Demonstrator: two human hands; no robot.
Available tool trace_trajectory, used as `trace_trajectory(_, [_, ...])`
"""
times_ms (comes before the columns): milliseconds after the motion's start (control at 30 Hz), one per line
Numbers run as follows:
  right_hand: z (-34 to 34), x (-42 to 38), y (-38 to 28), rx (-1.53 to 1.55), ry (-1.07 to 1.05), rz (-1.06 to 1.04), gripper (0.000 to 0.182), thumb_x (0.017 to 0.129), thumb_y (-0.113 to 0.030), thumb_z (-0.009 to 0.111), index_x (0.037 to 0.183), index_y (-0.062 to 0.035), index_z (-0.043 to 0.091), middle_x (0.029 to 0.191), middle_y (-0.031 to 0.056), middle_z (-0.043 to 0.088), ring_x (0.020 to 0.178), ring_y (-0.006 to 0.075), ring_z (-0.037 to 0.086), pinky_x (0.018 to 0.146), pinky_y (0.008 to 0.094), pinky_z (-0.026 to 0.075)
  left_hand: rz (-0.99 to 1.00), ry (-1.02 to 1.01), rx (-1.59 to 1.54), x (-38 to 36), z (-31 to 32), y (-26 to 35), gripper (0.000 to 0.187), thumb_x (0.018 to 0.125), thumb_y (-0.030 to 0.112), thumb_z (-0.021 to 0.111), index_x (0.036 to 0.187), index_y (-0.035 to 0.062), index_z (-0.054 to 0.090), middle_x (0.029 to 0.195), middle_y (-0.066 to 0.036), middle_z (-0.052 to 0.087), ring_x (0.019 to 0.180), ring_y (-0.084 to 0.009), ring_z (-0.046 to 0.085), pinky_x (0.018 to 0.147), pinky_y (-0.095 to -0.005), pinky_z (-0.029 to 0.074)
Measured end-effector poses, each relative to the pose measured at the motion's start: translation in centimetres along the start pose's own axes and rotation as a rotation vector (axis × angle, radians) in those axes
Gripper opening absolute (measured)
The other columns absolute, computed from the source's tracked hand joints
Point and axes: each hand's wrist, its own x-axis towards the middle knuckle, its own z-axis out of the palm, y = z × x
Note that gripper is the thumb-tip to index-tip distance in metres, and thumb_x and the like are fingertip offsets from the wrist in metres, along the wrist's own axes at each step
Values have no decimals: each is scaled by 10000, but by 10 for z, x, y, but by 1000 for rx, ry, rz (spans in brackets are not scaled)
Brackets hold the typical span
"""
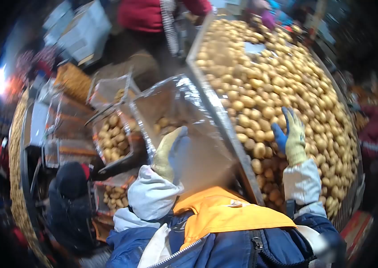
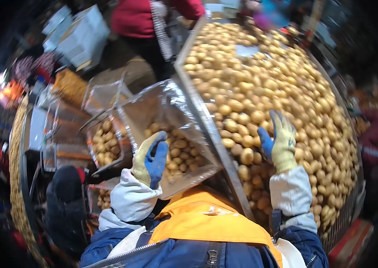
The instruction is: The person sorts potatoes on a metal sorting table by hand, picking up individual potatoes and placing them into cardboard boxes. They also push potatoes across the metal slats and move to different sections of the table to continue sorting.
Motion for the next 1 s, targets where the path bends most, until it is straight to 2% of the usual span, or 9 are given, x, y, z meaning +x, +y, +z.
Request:
trace_trajectory(100, [-6,-27,37,-141,-330,97,619,933,-501,645,1440,-154,573,1558,185,472,1413,389,455,1133,550,362,573,-488,463,29,55,12,382,970,133,710,1332,33,640,1307,-191,667,1095,-255,688,958,-356,542])
trace_trajectory(167, [-18,-61,16,-212,-394,-136,581,925,-521,653,1377,-156,621,1504,181,506,1385,458,425,1085,574,386,624,-658,715,25,98,17,513,912,255,723,1382,89,603,1436,-260,550,1331,-499,491,1134,-527,397])
trace_trajectory(233, [-38,-85,5,-80,-299,-178,502,882,-426,721,1276,-118,668,1465,162,525,1371,475,417,1053,569,411,595,-984,1000,17,142,50,538,914,298,699,1405,113,582,1449,-259,536,1358,-528,448,1161,-558,353])
trace_trajectory(367, [-74,-101,9,6,-336,-114,438,878,-357,717,1245,-122,683,1420,159,547,1351,431,460,1026,556,425,738,-1088,818,13,189,8,568,900,338,705,1428,176,570,1521,-240,455,1397,-532,393,1142,-647,315])
trace_trajectory(533, [-98,-97,43,-183,-421,146,582,834,-268,734,1391,-167,599,1444,147,525,1314,401,489,1036,545,393,778,-973,1131,69,249,-7,782,813,309,773,1526,299,455,1643,-205,291,1471,-494,303,1167,-698,249])
trace_trajectory(633, [-71,-104,46,-367,-389,7,550,855,-248,664,1397,-182,599,1443,146,523,1294,379,504,993,525,415,598,-983,1254,107,285,-1,740,846,334,743,1523,355,445,1624,-174,321,1517,-451,259,1162,-742,213])
trace_trajectory(700, [-47,-85,63,-324,-287,-16,489,905,-227,559,1393,-217,590,1364,115,579,1119,298,574,824,502,433,535,-1002,1324,126,301,9,732,845,349,749,1515,360,454,1625,-146,330,1537,-384,264,1170,-749,187])
trace_trajectory(867, [36,-5,62,-222,-85,-76,410,950,-271,552,1348,-188,604,983,61,661,862,273,654,696,489,463,508,-809,1303,185,337,-27,727,838,325,776,1492,360,463,1646,-89,333,1539,-311,290,1138,-764,230])
trace_trajectory(1000, [75,58,34,-170,-163,-7,508,898,-312,674,1380,-191,567,1091,72,671,1048,285,647,767,523,502,462,-794,1338,224,358,-16,755,827,265,778,1502,347,450,1657,-95,323,1558,-318,256,1178,-667,279])
